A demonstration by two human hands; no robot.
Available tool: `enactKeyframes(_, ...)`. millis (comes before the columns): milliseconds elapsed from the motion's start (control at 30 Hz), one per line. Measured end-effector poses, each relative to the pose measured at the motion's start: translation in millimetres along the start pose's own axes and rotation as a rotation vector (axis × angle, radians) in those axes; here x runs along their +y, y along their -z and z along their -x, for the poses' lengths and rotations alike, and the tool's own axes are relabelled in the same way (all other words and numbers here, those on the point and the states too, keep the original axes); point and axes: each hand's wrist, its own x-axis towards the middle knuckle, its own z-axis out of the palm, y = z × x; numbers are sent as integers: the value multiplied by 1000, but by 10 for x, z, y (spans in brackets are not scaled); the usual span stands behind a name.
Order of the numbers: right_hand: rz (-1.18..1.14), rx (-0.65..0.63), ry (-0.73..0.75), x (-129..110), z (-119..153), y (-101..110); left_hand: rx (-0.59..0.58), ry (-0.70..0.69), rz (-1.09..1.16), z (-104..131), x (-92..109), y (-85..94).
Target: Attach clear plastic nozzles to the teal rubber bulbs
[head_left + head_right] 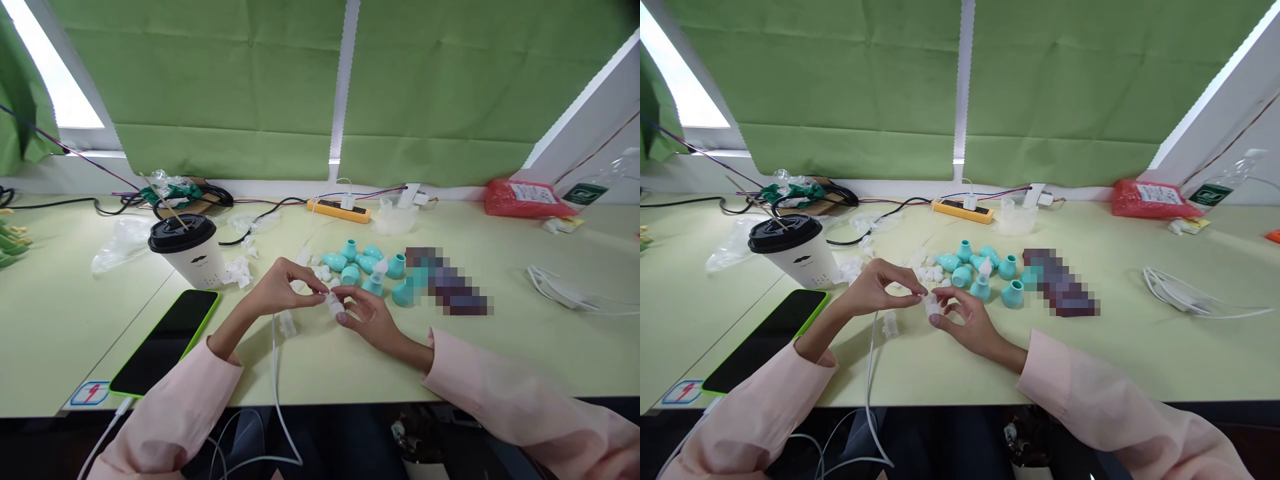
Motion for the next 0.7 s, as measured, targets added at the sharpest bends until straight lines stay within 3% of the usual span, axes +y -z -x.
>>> enactKeyframes(267, -90, 20, -27, -22, -19, 4, 4, -95, -15, -21, -56, -28)
enactKeyframes(700, -179, 13, -65, -24, -40, 8, -30, -70, 157, -29, -91, -35)
